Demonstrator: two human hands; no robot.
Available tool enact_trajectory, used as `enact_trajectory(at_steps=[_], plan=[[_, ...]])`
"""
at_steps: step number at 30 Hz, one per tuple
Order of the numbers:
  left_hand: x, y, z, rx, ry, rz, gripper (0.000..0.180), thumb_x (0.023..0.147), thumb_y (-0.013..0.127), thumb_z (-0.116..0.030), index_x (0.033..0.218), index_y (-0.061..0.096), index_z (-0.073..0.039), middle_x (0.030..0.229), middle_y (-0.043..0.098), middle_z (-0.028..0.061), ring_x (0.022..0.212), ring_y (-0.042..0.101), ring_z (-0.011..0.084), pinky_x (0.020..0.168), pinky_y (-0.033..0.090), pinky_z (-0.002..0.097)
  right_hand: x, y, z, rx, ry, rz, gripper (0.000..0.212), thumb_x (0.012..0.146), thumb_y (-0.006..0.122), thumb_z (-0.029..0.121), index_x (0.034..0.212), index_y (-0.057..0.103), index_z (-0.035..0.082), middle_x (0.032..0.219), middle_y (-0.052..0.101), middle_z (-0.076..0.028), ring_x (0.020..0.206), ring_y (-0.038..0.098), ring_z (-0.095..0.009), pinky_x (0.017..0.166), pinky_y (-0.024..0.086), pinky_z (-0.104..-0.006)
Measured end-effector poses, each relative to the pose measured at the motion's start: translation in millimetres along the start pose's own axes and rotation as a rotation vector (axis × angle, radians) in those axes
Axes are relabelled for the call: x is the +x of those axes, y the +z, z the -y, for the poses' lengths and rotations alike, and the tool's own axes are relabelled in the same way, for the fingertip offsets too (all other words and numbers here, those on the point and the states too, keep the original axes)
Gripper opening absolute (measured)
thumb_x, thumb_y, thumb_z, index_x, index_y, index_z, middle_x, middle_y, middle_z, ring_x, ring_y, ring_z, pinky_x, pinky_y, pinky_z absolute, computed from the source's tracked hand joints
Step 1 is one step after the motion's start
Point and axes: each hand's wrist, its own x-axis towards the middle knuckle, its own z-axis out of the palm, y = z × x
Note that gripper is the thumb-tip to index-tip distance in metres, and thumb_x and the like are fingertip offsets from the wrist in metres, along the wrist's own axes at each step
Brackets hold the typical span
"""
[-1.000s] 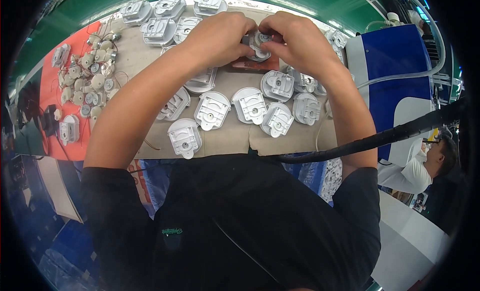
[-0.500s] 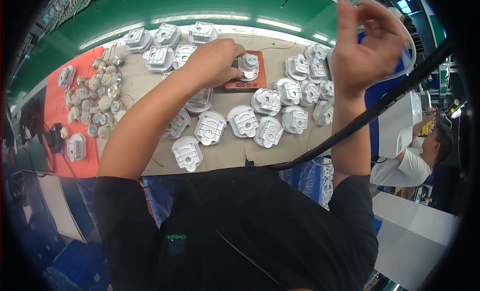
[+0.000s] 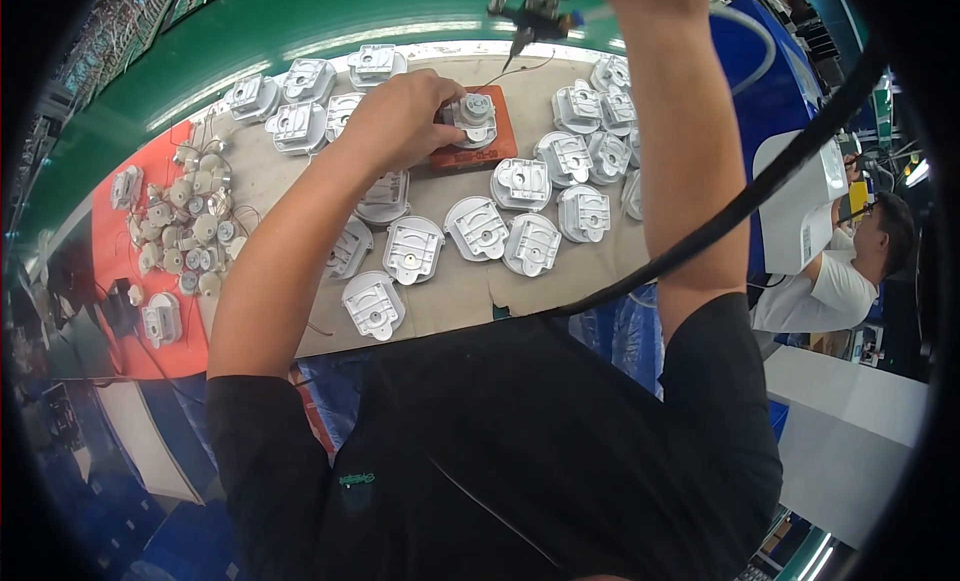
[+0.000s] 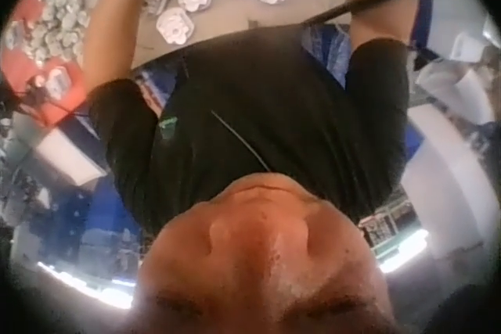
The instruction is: The person assembles internal electronic motor components into plastic housings by hand, using a pneumatic assembly tool to create a finished assembly.
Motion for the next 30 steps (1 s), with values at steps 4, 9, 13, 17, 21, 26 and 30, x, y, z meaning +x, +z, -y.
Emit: enact_trajectory(at_steps=[4,9,13,17,21,26,30], plan=[[-2,3,10,-0.042,0.008,-0.017,0.043,0.078,0.082,-0.021,0.119,0.073,-0.009,0.109,0.073,0.0147,0.100,0.069,0.0343,0.087,0.054,0.0443,-37,0,-5,0.048,-0.008,-0.013,0.036,0.091,0.080,0.025,0.109,0.059,0.003,0.086,0.059,0.003,0.071,0.051,-0.007,0.063,0.042,-0.0217],[0,4,8,-0.027,0.039,-0.028,0.044,0.078,0.082,-0.021,0.119,0.073,-0.009,0.107,0.073,0.0139,0.099,0.070,0.0332,0.086,0.055,0.0433,-50,-6,-4,0.088,0.166,-0.030,0.036,0.091,0.079,0.025,0.110,0.058,0.003,0.083,0.058,0.003,0.068,0.050,-0.006,0.059,0.039,-0.0205],[1,6,10,-0.027,0.044,-0.041,0.044,0.078,0.082,-0.021,0.118,0.073,-0.009,0.106,0.073,0.0135,0.099,0.070,0.0330,0.086,0.055,0.0433,-51,-6,-12,0.087,0.103,-0.005,0.035,0.092,0.078,0.025,0.111,0.057,0.004,0.080,0.057,0.003,0.066,0.050,-0.005,0.058,0.038,-0.0205],[0,6,11,-0.049,0.041,-0.044,0.044,0.077,0.082,-0.022,0.117,0.073,-0.009,0.107,0.072,0.0139,0.099,0.070,0.0328,0.087,0.055,0.0431,-55,-3,-14,0.131,0.137,0.000,0.031,0.093,0.077,0.023,0.109,0.058,0.004,0.079,0.057,0.003,0.066,0.049,-0.005,0.057,0.038,-0.0207],[1,7,10,-0.044,0.068,-0.073,0.043,0.076,0.082,-0.022,0.116,0.074,-0.009,0.105,0.073,0.0143,0.097,0.070,0.0328,0.087,0.055,0.0431,-58,-9,-20,0.074,0.112,0.040,0.028,0.093,0.077,0.022,0.107,0.059,0.005,0.078,0.057,0.004,0.065,0.050,-0.005,0.057,0.038,-0.0206],[-3,6,11,-0.050,0.054,-0.085,0.042,0.076,0.082,-0.022,0.116,0.074,-0.010,0.103,0.073,0.0141,0.097,0.070,0.0331,0.086,0.055,0.0434,-60,1,-18,0.103,0.251,-0.003,0.028,0.094,0.076,0.021,0.110,0.060,0.005,0.078,0.057,0.003,0.066,0.051,-0.005,0.058,0.039,-0.0210],[-1,6,12,-0.059,0.040,-0.060,0.041,0.077,0.082,-0.022,0.115,0.074,-0.011,0.106,0.072,0.0140,0.100,0.069,0.0335,0.087,0.054,0.0439,-31,-9,8,0.146,0.120,-0.017,0.042,0.094,0.077,0.026,0.122,0.058,0.001,0.078,0.057,0.003,0.067,0.054,-0.007,0.062,0.043,-0.0200]])
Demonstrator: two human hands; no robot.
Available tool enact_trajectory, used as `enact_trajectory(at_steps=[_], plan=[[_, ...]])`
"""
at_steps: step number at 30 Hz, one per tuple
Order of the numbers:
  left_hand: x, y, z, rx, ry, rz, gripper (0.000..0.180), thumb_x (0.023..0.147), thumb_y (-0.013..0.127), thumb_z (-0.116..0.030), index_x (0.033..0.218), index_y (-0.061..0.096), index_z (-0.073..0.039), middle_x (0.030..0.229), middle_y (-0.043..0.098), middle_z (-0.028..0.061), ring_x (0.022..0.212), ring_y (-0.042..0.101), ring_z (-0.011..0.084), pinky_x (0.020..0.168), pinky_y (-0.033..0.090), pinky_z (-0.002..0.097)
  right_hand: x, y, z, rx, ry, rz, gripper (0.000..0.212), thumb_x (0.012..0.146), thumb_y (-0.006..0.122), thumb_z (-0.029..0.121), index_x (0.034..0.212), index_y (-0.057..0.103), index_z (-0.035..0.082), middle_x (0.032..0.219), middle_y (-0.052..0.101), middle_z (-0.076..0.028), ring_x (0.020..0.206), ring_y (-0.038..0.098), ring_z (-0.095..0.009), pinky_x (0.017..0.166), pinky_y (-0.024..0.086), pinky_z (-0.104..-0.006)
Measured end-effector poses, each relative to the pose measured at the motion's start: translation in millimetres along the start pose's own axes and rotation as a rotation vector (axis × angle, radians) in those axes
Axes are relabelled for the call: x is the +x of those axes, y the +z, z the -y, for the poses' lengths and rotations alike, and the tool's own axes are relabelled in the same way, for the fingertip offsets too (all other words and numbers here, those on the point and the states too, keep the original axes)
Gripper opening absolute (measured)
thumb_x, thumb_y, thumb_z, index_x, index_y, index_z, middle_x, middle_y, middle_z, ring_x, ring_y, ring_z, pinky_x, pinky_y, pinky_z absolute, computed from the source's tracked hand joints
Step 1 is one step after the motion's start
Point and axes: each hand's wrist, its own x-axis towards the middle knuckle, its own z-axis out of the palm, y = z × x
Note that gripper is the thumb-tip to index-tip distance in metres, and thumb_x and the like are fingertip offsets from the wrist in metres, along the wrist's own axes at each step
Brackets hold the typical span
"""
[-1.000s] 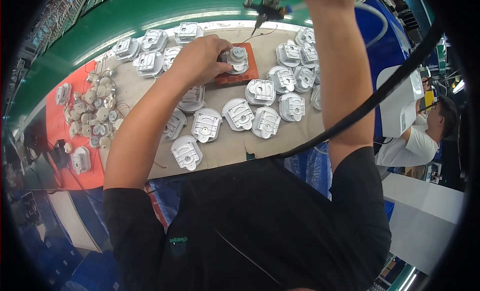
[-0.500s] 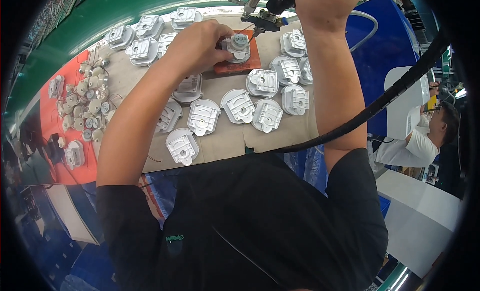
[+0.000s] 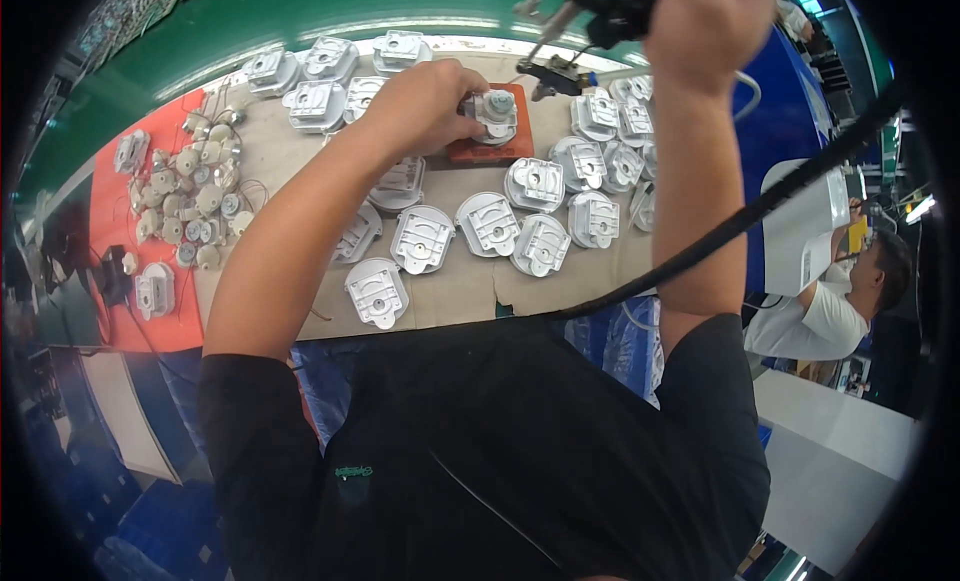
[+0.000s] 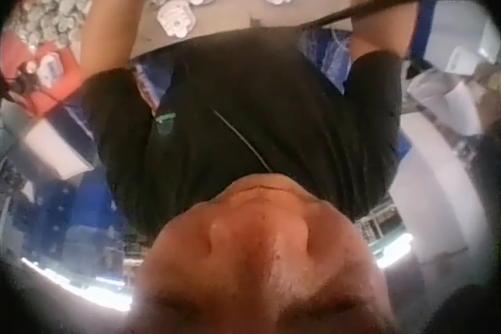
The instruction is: The person assembles internal electronic motor components into plastic housings by hand, using a pneumatic assembly tool to create a finished assembly.
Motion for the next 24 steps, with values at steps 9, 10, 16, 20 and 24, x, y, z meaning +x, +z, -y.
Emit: enact_trajectory(at_steps=[9,10,16,20,24], plan=[[-3,0,7,-0.088,-0.005,0.008,0.045,0.076,0.083,-0.026,0.117,0.073,-0.011,0.107,0.071,0.0152,0.101,0.068,0.0337,0.086,0.053,0.0439,-2,33,9,0.122,-0.029,0.100,0.034,0.096,0.075,0.028,0.114,0.059,0.004,0.085,0.058,0.002,0.072,0.053,-0.007,0.066,0.042,-0.0215],[0,0,5,-0.051,0.011,0.021,0.047,0.075,0.083,-0.028,0.118,0.073,-0.011,0.107,0.071,0.0150,0.100,0.068,0.0333,0.086,0.054,0.0434,-4,33,3,0.149,-0.013,0.108,0.034,0.096,0.075,0.026,0.115,0.058,0.004,0.085,0.058,0.002,0.072,0.054,-0.007,0.066,0.042,-0.0214],[2,-2,3,-0.018,-0.014,0.053,0.049,0.074,0.083,-0.031,0.118,0.073,-0.013,0.108,0.072,0.0131,0.098,0.070,0.0308,0.085,0.055,0.0412,-20,36,-13,0.488,0.296,0.009,0.035,0.095,0.075,0.022,0.119,0.056,0.005,0.086,0.059,0.001,0.073,0.054,-0.007,0.066,0.042,-0.0208],[1,0,7,-0.069,-0.018,0.031,0.050,0.073,0.083,-0.031,0.119,0.073,-0.013,0.108,0.074,0.0119,0.099,0.070,0.0302,0.086,0.055,0.0404,-24,34,-23,0.128,0.049,0.096,0.035,0.095,0.076,0.022,0.118,0.056,0.005,0.087,0.059,0.002,0.072,0.055,-0.007,0.065,0.042,-0.0204],[-1,-1,5,-0.022,-0.024,0.006,0.050,0.073,0.084,-0.029,0.119,0.073,-0.012,0.108,0.074,0.0122,0.099,0.071,0.0309,0.086,0.055,0.0404,-28,32,-32,0.149,0.036,0.116,0.030,0.095,0.076,0.021,0.113,0.057,0.006,0.083,0.058,0.003,0.071,0.055,-0.006,0.065,0.043,-0.0200]])
